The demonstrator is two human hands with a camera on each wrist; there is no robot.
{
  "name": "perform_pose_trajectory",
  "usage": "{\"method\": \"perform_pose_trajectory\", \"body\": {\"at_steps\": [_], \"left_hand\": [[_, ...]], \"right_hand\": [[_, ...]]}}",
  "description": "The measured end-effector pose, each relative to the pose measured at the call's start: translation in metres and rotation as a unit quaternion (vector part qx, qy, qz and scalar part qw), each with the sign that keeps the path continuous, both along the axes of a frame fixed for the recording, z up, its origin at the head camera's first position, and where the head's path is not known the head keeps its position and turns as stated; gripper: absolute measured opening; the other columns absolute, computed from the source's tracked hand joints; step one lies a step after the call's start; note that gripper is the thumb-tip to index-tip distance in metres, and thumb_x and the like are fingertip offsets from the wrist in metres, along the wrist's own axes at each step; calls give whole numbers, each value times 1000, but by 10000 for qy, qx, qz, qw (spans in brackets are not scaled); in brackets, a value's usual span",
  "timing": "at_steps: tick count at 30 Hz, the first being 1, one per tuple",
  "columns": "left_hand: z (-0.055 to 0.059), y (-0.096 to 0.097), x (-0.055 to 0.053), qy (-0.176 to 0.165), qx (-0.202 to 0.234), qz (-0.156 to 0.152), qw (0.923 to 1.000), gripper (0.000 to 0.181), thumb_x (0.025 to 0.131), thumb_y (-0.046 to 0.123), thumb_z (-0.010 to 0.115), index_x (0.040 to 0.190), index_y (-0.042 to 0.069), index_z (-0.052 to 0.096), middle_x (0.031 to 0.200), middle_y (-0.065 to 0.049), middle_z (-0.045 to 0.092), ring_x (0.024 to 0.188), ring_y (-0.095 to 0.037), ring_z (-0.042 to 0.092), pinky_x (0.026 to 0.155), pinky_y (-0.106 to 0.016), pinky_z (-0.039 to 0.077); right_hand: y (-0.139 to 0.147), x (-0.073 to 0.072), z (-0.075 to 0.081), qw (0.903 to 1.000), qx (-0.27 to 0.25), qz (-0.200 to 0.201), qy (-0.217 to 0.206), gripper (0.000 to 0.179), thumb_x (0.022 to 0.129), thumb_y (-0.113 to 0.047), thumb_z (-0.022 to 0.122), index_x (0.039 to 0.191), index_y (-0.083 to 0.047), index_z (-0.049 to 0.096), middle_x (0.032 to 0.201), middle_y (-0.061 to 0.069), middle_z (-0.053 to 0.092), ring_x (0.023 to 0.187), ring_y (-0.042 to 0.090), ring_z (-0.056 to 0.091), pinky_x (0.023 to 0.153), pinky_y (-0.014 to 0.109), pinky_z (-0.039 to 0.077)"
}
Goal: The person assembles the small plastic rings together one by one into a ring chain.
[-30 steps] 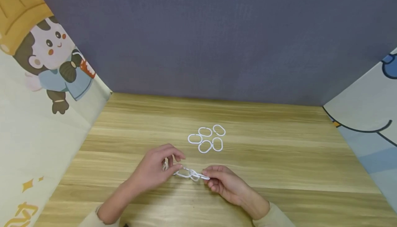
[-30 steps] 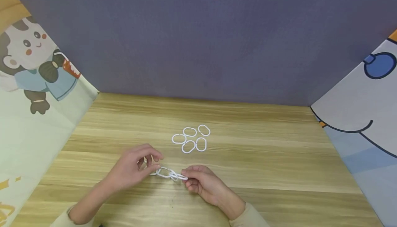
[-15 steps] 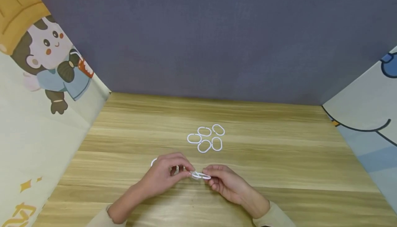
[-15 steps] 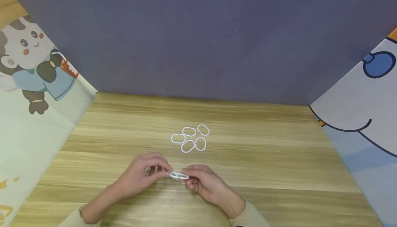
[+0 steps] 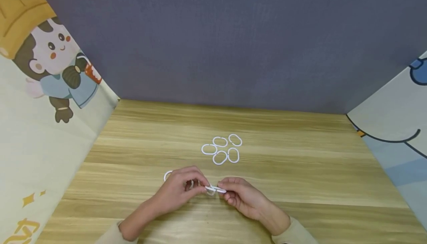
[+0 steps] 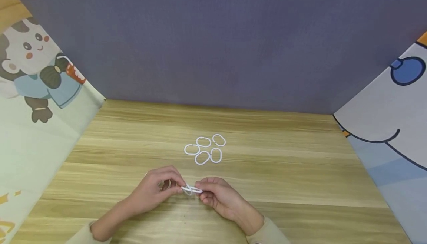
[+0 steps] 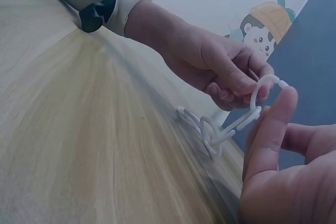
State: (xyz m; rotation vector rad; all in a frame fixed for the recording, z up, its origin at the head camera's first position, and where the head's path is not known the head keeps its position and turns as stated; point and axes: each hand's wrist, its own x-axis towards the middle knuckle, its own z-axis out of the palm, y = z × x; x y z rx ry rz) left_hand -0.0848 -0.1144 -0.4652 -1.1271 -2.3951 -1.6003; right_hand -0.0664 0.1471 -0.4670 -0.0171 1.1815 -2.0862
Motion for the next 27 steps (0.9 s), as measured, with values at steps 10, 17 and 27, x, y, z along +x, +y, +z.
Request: {"method": "perform_pose_trajectory", "body": {"at_steps": [10, 17, 27], "left_hand": [[-10, -1, 3, -363, 102, 179, 9991, 15, 95, 13, 88, 101, 24, 80, 90, 13, 71, 76, 0, 60, 58, -22, 53], [-16, -3, 4, -741, 325, 279, 9963, 16, 95, 12, 88, 102, 23, 80, 89, 11, 71, 74, -3, 61, 59, -23, 53], [-21, -3, 2, -1096, 388, 434, 9923, 11, 94, 14, 88, 102, 17, 81, 86, 6, 71, 73, -4, 59, 60, -21, 51]], "right_hand": [[1, -1, 0, 9961, 811, -178, 287, 16, 111, -7, 59, 97, -9, 68, 81, -5, 71, 64, -3, 65, 60, 11, 56], [6, -5, 2, 9884, 1310, -504, 578, 11, 109, -9, 62, 100, -8, 67, 86, -2, 68, 65, 0, 62, 58, 14, 55], [21, -21, 8, 9719, 1889, -850, 1122, 5, 109, -8, 64, 104, -4, 64, 87, -1, 68, 67, 5, 60, 58, 17, 51]]}}
